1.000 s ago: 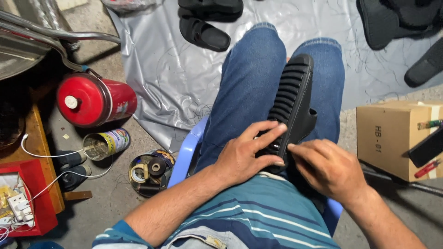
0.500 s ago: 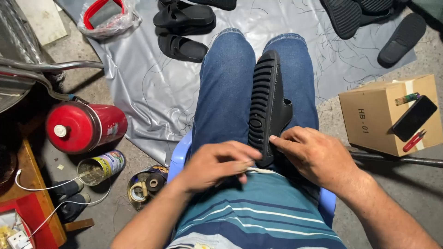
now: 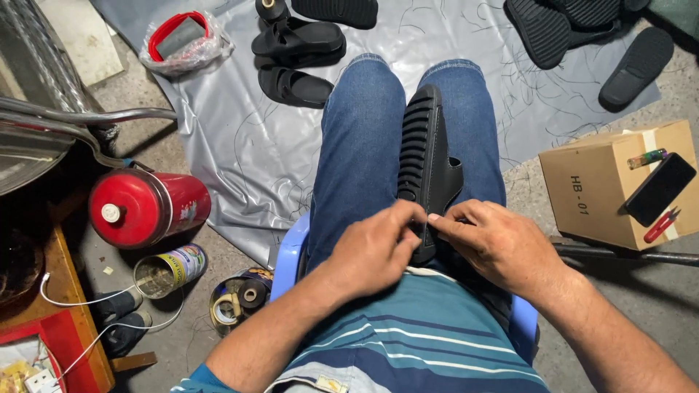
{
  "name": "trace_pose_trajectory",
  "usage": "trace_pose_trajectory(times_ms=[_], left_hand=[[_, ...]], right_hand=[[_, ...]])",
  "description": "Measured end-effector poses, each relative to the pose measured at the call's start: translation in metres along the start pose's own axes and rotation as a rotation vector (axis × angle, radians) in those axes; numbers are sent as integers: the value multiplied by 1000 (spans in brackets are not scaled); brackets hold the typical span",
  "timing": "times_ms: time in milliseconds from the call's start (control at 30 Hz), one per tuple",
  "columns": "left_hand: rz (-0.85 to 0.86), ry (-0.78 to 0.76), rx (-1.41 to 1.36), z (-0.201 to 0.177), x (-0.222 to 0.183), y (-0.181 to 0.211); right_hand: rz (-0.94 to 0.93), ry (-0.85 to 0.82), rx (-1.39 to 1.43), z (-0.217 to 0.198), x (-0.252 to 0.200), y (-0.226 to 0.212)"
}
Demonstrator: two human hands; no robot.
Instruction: Hand-sewing the upper strap of a sandal to its sole using a needle and thread.
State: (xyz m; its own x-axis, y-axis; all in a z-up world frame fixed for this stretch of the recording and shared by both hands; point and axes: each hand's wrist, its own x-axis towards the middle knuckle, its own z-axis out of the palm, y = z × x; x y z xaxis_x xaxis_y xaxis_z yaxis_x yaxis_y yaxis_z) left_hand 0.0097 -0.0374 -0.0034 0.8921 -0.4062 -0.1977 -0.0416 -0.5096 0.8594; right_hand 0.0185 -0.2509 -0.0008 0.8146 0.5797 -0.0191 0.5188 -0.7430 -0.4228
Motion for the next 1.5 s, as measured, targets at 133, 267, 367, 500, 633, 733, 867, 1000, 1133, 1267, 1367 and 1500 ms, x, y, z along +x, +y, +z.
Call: trace_pose_trajectory(times_ms=[133,267,367,500,633,733,867,1000,1133,1267,1367,1500], left_hand=[[5,-133,177,-14,-1,19],[-75,-295,362,-10,5,11],[-29,-212,242,-8,2,-9],[-5,-139,176,-10,7,5],[52,-28,165,4,9,9],[85,-6,115,10,12,6],[48,48,-152,8,11,0],[104,180,-310,18,0,-15],[114,254,-304,19,-12,-14],[89,304,-336,23,-11,-20],[152,323,-336,19,-4,-14],[201,294,-233,16,-11,-8]], right_hand=[[5,-105,-85,-10,1,-4],[211,-771,-264,-47,17,-12],[459,-871,-456,-80,12,4],[405,-785,-407,-74,5,6],[381,-675,-261,-65,-5,13],[454,-685,-112,-67,0,10],[538,-506,230,-36,7,4],[231,-54,644,-9,0,5],[270,122,679,-19,2,0],[315,1,695,-25,11,-23],[213,1,747,-8,4,-15],[242,15,667,-11,-3,-9]])
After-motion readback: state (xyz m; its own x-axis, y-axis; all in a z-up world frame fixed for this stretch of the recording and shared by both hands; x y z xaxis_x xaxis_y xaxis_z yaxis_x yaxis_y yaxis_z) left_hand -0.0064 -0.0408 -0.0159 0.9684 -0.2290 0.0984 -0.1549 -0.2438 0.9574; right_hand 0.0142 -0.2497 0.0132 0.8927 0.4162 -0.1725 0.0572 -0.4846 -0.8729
